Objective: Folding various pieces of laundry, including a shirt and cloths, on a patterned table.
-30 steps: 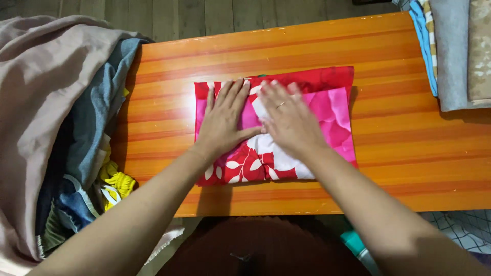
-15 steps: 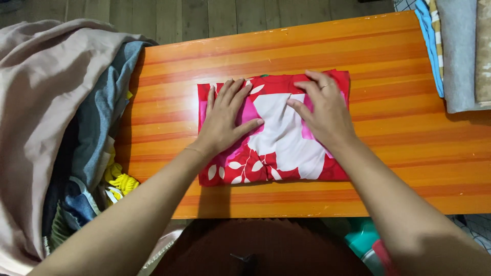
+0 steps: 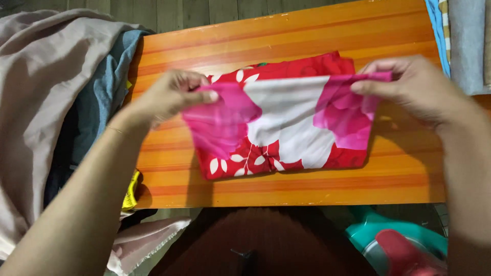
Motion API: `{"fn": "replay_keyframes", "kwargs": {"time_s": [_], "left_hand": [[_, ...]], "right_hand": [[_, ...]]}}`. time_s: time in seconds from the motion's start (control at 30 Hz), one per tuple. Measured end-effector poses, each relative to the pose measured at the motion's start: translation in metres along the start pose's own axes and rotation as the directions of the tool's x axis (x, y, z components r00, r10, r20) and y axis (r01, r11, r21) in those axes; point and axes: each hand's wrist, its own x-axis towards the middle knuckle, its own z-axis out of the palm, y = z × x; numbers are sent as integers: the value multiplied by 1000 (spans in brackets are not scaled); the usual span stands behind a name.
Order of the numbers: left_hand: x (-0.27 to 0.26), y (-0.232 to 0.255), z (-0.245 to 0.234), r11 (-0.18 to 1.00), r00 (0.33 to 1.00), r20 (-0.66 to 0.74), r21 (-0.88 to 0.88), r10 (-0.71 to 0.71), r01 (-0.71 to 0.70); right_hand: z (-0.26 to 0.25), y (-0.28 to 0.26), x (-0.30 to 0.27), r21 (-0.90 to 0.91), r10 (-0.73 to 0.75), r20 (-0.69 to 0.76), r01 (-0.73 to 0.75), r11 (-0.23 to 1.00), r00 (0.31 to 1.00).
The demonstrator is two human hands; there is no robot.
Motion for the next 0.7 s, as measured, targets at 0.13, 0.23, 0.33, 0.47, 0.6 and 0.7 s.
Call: {"fn": "replay_keyframes", "kwargs": {"time_s": [0.13, 0.23, 0.33, 0.47, 0.6, 0.7], "left_hand": [[3, 21, -10, 929, 993, 1, -352, -121, 113], [22, 5, -7, 916, 980, -64, -371, -186, 149], [31, -4, 3, 909, 966, -110, -377, -236, 179], [27, -18, 8, 908, 960, -160, -391, -230, 153], [16, -12, 6, 836, 972, -152, -544, -180, 70], [20, -10, 5, 821, 972, -161, -568, -170, 50]], "right_hand": [[-5, 17, 17, 490, -177, 17, 146, 860, 984], [12, -17, 20, 575, 24, -14, -12, 818, 1000], [28, -16, 33, 593, 64, -24, -37, 804, 998], [35, 10, 48, 676, -98, -122, 155, 720, 988], [34, 15, 47, 698, -165, -151, 223, 680, 975], [40, 30, 68, 512, -226, -310, 363, 779, 923]]}}
